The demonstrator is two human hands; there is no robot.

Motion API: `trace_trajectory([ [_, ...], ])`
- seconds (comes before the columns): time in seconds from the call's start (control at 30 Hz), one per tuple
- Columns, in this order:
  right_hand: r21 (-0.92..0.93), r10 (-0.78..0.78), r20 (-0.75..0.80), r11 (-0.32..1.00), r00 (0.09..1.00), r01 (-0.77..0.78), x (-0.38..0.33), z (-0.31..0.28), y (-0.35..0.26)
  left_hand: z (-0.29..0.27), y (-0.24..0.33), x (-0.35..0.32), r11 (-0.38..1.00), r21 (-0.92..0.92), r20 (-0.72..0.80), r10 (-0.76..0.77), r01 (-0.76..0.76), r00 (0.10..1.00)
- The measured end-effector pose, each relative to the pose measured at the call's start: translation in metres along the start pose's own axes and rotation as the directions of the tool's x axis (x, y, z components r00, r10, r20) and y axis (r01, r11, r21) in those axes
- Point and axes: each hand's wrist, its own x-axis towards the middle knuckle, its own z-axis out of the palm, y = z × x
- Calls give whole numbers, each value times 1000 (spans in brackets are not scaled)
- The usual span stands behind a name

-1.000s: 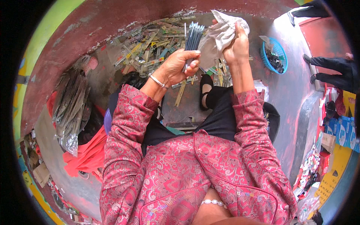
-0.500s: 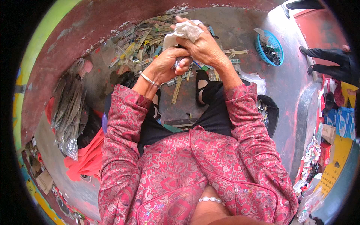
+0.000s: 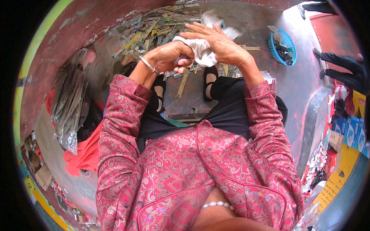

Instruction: The person wipes pen refills with a cloth and places them into small plastic bags by hand.

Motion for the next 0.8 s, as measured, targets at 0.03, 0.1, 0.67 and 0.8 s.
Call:
trace_trajectory([
  [0.03, 52, -9, -21, 999, 1000, 10, 0, 5, -2, -1, 1, -4, 1000, 8, 34, -3, 3, 999],
  [0.1, -72, -45, -129, 997, 991, 36, 0, 10, -2, -11, 0, -5, 999, -10, 126, 49, -48, 991],
  [0.67, 638, 553, -166, 691, 816, -339, 0, 6, 5, -40, 33, -21, 949, -188, 99, 273, -251, 957],
  [0.8, 980, 599, 160, 0, 784, -200, 10, 14, -1, -22, 5, -1, 831, 346, -214, 523, -436, 825],
])
